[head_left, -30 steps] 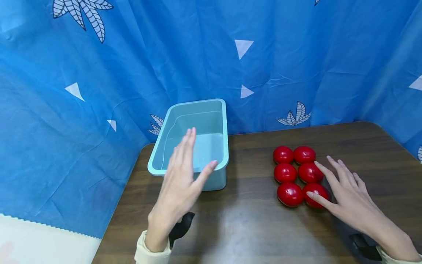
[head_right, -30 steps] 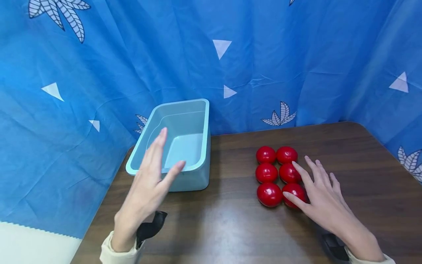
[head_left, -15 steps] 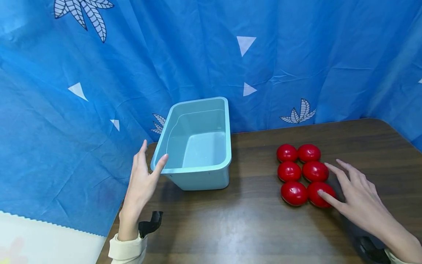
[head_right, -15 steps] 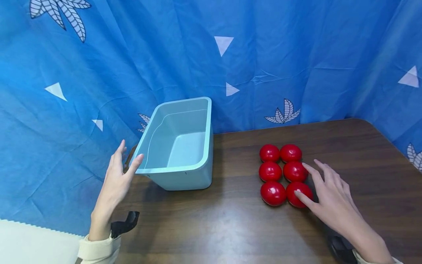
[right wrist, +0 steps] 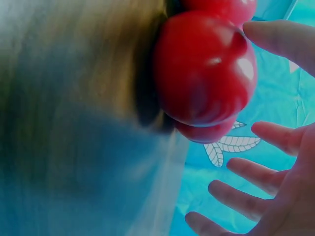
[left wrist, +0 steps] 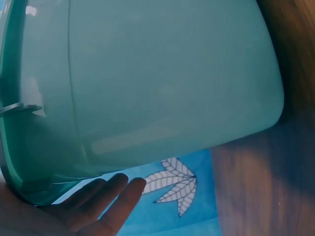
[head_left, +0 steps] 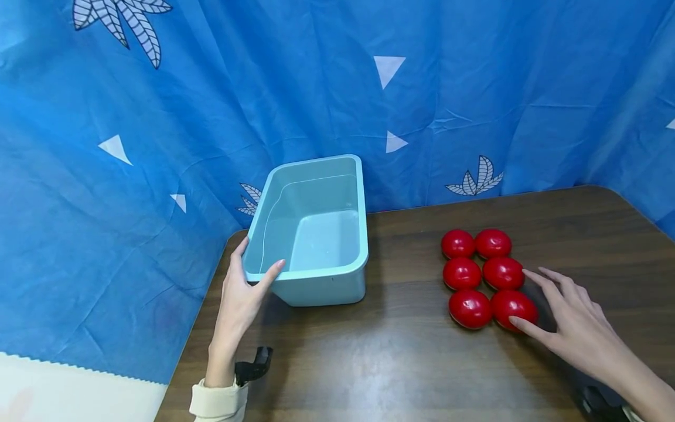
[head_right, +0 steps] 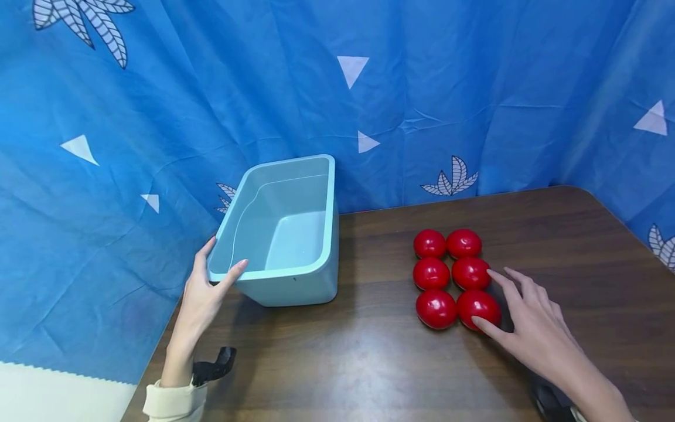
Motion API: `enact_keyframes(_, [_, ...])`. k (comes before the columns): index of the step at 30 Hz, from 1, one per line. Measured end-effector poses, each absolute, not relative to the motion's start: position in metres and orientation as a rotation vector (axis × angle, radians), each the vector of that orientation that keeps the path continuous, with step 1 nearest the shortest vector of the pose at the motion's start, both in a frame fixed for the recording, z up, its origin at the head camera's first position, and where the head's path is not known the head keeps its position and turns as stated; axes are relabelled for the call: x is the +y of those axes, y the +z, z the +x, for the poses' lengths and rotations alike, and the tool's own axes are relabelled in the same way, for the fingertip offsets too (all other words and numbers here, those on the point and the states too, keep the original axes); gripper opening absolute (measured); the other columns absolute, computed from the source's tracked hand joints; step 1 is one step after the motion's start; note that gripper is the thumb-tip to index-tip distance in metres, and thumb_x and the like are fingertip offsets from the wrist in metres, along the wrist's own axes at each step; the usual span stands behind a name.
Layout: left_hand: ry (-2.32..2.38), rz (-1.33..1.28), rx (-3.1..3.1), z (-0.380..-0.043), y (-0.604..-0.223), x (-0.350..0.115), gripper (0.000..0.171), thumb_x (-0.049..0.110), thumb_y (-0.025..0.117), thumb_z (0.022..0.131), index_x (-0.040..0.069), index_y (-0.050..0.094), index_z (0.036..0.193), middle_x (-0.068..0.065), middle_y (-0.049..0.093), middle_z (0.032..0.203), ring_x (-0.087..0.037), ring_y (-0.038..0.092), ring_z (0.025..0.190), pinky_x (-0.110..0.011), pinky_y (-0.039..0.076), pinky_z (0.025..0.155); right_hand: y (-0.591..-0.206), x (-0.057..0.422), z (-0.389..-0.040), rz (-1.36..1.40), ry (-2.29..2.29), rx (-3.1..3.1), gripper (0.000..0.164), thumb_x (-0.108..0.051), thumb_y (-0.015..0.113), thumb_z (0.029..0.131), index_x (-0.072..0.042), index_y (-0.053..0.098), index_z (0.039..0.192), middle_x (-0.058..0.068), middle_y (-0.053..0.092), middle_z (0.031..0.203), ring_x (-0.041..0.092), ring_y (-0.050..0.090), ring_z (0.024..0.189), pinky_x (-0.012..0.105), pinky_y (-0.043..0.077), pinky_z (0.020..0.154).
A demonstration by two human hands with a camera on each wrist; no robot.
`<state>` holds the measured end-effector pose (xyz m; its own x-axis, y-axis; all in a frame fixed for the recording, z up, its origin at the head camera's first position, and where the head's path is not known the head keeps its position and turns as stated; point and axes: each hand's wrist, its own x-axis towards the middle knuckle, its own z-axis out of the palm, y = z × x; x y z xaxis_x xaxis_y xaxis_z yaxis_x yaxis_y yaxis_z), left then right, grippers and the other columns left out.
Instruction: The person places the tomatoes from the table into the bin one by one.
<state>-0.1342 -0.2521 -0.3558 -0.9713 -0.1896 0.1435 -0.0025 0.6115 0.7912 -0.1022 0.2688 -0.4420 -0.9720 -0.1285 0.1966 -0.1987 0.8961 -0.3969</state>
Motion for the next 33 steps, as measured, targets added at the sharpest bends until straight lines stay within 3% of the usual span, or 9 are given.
enact_keyframes(6, [-1.346,0.186,-2.584,-0.134,-0.360,-0.252,0.097,0.050,0.073,0.095,0.016,0.018,0.167,-0.017,0.034,0.165,-0.038,0.039,0.147,-0.064,0.036,0.117,-0.447,0.265,-0.099,0.237,0.854,-2.919,0.090,-0.028,0.091,0.081,0.007,0.041,0.147,0.037,0.042,0.132,0.053,0.044,0.109,0.076,0.049,0.078])
enact_keyframes(10, [-1.378,0.199,-2.565,-0.133,-0.361,-0.252,0.097,0.049,0.074,0.095,0.017,0.018,0.167,-0.017,0.035,0.164,-0.037,0.040,0.147,-0.062,0.037,0.117,-0.449,0.259,-0.098,0.184,1.001,-2.935,0.085,-0.031,0.086,0.088,0.008,0.040,0.147,0.036,0.042,0.132,0.052,0.047,0.112,0.076,0.050,0.085])
enact_keyframes(19, [-1.454,0.202,-2.535,-0.132,-0.362,-0.252,0.096,0.050,0.073,0.096,0.021,0.017,0.168,-0.014,0.033,0.166,-0.034,0.037,0.149,-0.061,0.035,0.118,-0.456,0.250,-0.097,0.051,1.033,-2.861,0.078,-0.025,0.091,0.082,0.006,0.049,0.140,0.034,0.045,0.126,0.051,0.050,0.104,0.072,0.055,0.076])
enact_keyframes(24, [-1.463,0.209,-2.526,-0.132,-0.362,-0.252,0.096,0.049,0.074,0.096,0.020,0.017,0.168,-0.014,0.033,0.166,-0.034,0.037,0.149,-0.061,0.035,0.118,-0.457,0.246,-0.098,-0.060,1.065,-2.841,0.076,-0.025,0.090,0.082,0.004,0.051,0.141,0.037,0.046,0.131,0.054,0.048,0.108,0.072,0.054,0.076])
enact_keyframes(28, [-1.464,0.218,-2.528,-0.133,-0.361,-0.252,0.097,0.050,0.074,0.095,0.020,0.017,0.168,-0.013,0.033,0.166,-0.034,0.038,0.148,-0.061,0.035,0.118,-0.457,0.246,-0.096,-0.142,1.095,-2.824,0.076,-0.028,0.090,0.083,0.003,0.053,0.142,0.039,0.048,0.135,0.051,0.048,0.108,0.052,0.058,0.068])
enact_keyframes(33, [-1.475,0.229,-2.534,-0.133,-0.361,-0.252,0.097,0.051,0.073,0.095,0.022,0.016,0.168,-0.013,0.032,0.166,-0.034,0.038,0.148,-0.062,0.036,0.118,-0.451,0.246,-0.092,-0.200,1.147,-2.762,0.073,-0.027,0.090,0.083,0.001,0.057,0.141,0.038,0.052,0.136,0.048,0.054,0.104,0.020,0.047,0.062])
